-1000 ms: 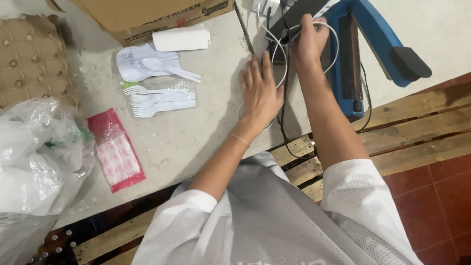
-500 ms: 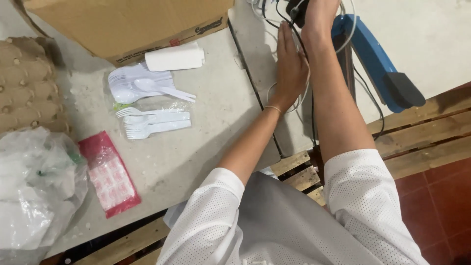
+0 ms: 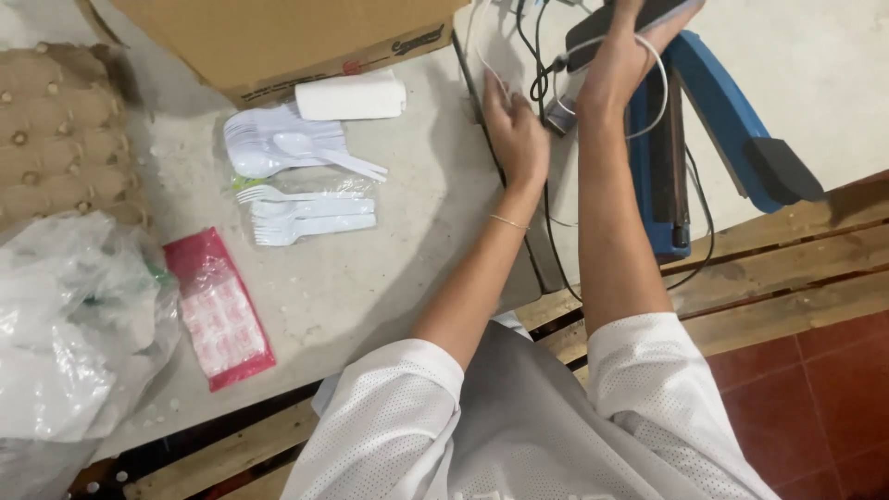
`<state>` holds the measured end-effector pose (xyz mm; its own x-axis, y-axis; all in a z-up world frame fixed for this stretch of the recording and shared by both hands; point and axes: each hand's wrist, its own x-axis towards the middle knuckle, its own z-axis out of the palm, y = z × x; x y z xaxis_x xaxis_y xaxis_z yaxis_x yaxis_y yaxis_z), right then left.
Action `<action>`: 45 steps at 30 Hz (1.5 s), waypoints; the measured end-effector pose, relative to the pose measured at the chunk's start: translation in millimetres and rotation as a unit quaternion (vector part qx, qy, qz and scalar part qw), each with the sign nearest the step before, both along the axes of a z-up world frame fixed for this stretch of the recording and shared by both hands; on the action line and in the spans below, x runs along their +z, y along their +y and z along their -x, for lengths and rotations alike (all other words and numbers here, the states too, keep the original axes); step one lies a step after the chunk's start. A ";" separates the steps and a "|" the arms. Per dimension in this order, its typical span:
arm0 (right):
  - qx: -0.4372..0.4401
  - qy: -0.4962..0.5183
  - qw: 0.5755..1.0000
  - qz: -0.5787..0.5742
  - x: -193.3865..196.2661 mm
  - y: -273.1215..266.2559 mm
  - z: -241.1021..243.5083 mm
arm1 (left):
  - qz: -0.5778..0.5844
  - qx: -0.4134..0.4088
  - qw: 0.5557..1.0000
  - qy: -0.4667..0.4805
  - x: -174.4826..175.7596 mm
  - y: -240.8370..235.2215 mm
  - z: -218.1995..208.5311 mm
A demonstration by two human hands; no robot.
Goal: Sealing small plastic bags using a heat sealer and organizing/folding packets on a table.
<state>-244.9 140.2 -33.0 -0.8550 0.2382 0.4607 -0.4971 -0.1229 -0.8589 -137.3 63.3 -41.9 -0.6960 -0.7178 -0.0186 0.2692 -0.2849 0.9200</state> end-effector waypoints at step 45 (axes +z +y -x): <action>0.149 -0.326 0.900 0.247 49.8 -34.4 -101.4 | 0.346 -0.359 0.816 -0.293 65.5 -105.7 49.4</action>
